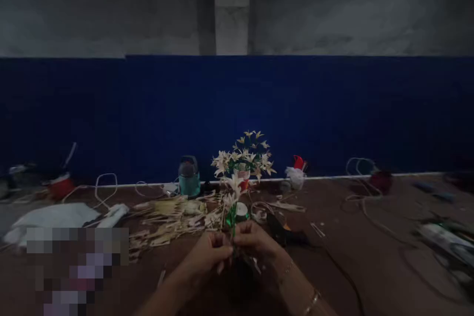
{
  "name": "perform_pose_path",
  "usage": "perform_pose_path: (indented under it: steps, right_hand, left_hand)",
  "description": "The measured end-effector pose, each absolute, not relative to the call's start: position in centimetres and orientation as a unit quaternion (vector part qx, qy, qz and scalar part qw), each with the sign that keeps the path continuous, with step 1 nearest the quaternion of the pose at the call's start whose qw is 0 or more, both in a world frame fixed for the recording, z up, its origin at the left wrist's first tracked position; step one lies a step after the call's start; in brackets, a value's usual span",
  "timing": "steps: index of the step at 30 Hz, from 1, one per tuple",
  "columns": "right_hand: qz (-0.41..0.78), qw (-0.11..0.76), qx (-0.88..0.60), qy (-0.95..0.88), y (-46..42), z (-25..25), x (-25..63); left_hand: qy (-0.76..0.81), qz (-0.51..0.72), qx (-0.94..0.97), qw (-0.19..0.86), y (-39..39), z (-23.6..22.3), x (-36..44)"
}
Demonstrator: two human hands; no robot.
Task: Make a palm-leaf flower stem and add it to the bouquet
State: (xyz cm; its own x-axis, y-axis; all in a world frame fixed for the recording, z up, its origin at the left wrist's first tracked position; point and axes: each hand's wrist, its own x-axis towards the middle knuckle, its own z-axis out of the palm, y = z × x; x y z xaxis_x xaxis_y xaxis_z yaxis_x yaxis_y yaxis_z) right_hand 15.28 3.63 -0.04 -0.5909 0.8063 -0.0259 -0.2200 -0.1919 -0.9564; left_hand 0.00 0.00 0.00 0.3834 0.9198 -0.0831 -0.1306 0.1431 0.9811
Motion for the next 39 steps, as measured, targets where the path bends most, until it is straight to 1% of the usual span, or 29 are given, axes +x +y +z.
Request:
perform_pose_path:
  steps: [7, 16, 23, 31, 39]
  right_hand:
    - [0.665, 0.407, -0.321, -0.537, 4.1, 0.0, 14.7]
    - [0.611, 0.431, -0.360, -0.558, 4.0, 0.1, 14.8]
    - [0.591, 0.450, -0.363, -0.563, 3.7, 0.4, 14.5]
    - [0.565, 0.461, -0.388, -0.564, 3.1, 1.2, 14.3]
    - [0.558, 0.448, -0.382, -0.585, 3.5, 0.8, 14.6]
  left_hand:
    - [0.495, 0.430, 0.535, 0.532, 0.3, 0.0, 0.5]
    - [0.496, 0.459, 0.565, 0.473, 0.3, 0.1, 1.0]
    - [0.516, 0.454, 0.535, 0.492, -0.2, 1.1, 1.1]
    - [0.503, 0.497, 0.537, 0.460, 0.1, -0.2, 1.3]
    - [0.496, 0.470, 0.513, 0.520, -0.6, 1.5, 1.4]
